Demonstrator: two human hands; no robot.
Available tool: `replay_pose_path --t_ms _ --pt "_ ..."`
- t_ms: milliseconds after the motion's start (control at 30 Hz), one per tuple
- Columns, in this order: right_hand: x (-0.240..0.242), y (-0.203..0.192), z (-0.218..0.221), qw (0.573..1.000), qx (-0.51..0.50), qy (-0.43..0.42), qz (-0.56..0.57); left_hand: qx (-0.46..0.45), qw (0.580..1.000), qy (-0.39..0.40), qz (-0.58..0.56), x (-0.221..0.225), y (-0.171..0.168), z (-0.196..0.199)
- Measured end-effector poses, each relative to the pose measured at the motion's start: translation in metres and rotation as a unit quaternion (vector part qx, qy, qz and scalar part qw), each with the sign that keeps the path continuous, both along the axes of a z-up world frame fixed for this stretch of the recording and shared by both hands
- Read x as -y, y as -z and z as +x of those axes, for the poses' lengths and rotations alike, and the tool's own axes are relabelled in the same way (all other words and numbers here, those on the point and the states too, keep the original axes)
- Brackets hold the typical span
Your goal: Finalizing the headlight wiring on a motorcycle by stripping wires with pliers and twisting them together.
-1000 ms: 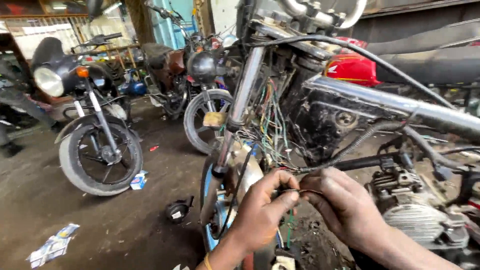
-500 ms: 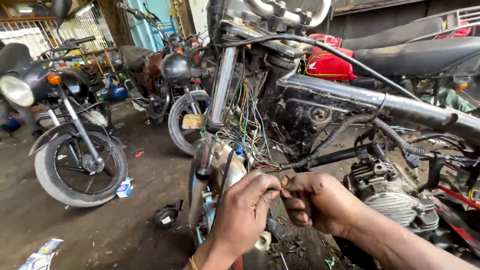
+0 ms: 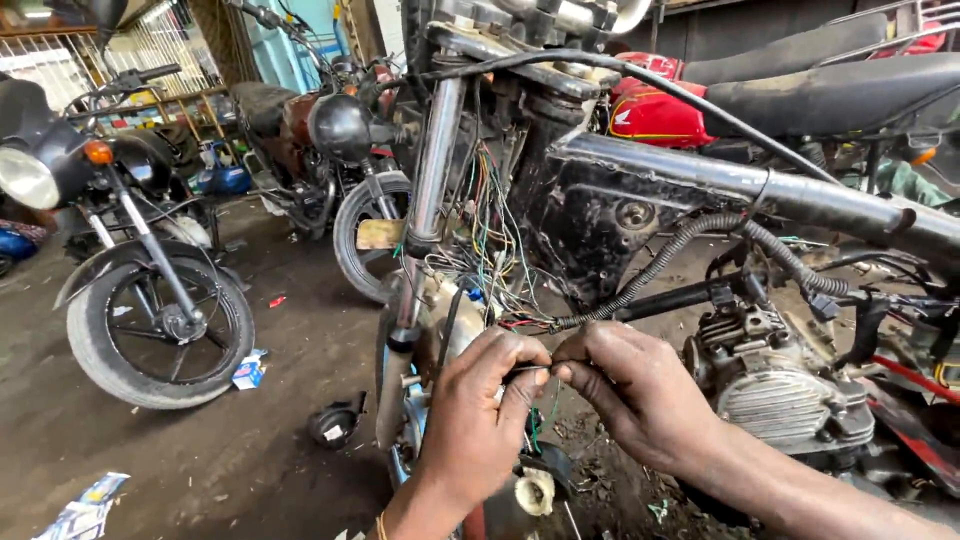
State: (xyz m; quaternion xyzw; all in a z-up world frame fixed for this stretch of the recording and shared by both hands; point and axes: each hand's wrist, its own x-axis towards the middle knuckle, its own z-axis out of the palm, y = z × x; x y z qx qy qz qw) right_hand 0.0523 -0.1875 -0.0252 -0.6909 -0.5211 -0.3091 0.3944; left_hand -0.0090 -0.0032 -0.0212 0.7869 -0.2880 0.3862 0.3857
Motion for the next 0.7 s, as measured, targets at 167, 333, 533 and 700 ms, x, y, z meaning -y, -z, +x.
replay_pose_path --t_ms 167,333,533,700 --pt "-0.004 0.019 0.021 0.791 -0.571 -0.192 0.109 0.045 0.998 0.009 0.047 -0.002 0.003 0.001" --pt "-0.004 0.014 0.011 0.847 -0.498 -0.166 0.087 0.037 0.999 -0.002 0.019 -0.003 0.003 0.001" --pt "0.002 0.011 0.004 0.997 0.060 0.045 -0.036 -0.076 0.988 0.008 -0.138 0.001 0.007 0.005" --pt "0.002 0.005 0.003 0.993 0.105 0.054 -0.015 -0.147 0.977 0.040 -0.149 0.002 0.004 0.003"
